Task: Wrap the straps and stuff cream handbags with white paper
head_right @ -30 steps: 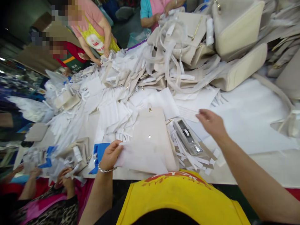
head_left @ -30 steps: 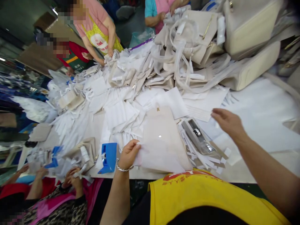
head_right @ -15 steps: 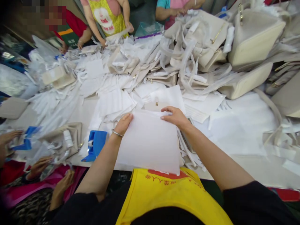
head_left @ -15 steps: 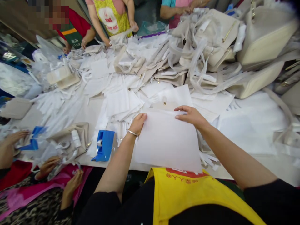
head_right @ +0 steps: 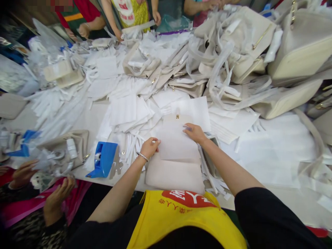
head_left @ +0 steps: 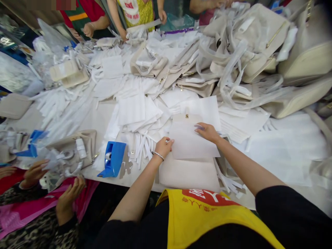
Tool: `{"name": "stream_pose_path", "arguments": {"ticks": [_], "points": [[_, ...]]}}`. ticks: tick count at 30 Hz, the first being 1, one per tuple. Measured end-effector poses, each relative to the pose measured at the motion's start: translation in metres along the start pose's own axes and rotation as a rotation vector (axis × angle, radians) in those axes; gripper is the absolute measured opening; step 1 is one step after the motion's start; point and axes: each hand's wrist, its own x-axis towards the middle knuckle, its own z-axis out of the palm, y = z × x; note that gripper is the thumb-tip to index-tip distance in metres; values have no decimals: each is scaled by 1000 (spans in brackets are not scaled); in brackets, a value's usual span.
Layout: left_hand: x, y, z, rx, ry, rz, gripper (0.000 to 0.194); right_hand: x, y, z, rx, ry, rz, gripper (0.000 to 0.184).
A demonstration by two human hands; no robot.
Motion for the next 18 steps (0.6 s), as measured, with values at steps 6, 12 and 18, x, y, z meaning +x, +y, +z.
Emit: {"name": "stream_pose_path", "arguments": {"ticks": [6, 12, 18], "points": [[-2, 6, 14, 424, 276, 259, 74, 13, 20, 3, -1, 9, 108, 36], [2, -16, 15, 435, 19, 323, 86, 10, 36, 2, -80, 93, 172, 39], [-3, -25, 2, 419, -79, 367, 81, 16, 34, -3, -95, 73, 126, 38]]}}
